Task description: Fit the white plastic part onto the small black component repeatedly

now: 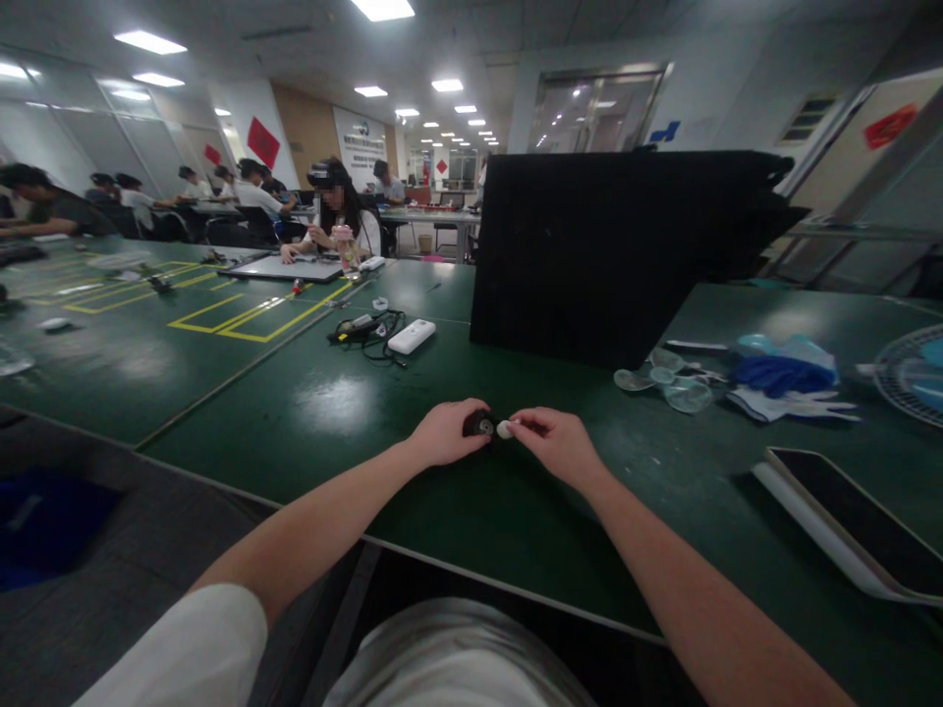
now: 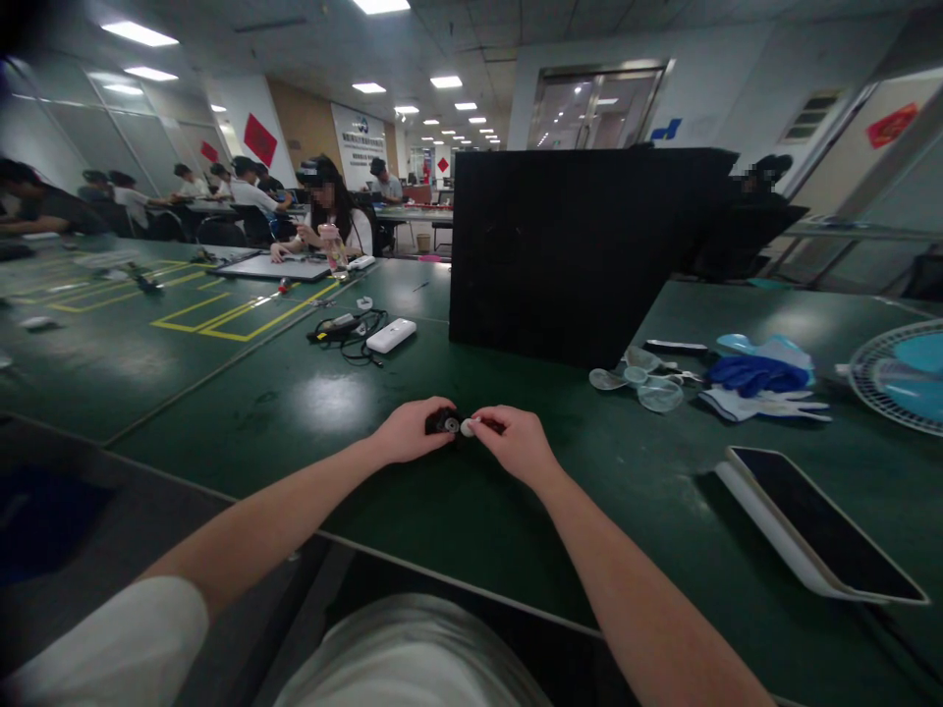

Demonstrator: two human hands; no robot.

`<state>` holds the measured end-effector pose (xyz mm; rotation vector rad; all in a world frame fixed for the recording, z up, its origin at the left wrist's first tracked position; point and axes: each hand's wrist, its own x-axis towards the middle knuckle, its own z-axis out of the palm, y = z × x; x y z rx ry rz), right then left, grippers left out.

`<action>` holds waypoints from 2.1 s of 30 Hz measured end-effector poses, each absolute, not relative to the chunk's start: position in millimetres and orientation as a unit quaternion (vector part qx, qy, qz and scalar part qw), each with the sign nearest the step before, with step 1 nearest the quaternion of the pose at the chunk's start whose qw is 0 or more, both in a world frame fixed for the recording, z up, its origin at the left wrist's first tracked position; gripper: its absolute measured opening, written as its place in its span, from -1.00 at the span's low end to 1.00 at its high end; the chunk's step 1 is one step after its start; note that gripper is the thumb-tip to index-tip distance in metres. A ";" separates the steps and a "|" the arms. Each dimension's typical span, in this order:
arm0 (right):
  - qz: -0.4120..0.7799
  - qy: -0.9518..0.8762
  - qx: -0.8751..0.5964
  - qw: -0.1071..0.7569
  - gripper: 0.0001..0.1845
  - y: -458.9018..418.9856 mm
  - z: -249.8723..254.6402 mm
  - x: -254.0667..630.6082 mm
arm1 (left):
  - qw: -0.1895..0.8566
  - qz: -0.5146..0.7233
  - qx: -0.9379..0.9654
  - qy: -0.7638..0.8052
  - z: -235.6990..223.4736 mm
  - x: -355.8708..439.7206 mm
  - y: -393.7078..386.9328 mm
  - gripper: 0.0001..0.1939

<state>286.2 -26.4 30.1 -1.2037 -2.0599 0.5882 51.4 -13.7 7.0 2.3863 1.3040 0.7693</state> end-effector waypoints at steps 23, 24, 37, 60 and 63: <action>0.191 -0.753 -0.543 0.319 -0.52 -20.3 26.9 287.2 | 0.209 0.261 0.811 0.481 4.5 49.4 -12.7 -0.47; 0.178 -0.746 -0.553 0.326 -0.49 -17.9 26.2 289.7 | 0.208 0.260 0.812 0.480 4.3 49.8 -12.7 -0.47; 0.222 -0.738 -0.595 0.227 -0.41 -18.3 28.7 296.1 | 0.188 0.260 0.746 0.583 6.1 -26.2 -1.4 -0.48; 0.204 -0.773 -0.557 0.224 -0.57 -10.8 14.0 298.4 | 0.096 0.480 0.490 0.721 -0.1 -143.0 1.7 -0.52; 0.207 -0.766 -0.562 0.235 -0.53 -10.5 13.4 299.5 | 0.186 0.500 0.528 0.662 -2.1 -114.0 24.8 -0.55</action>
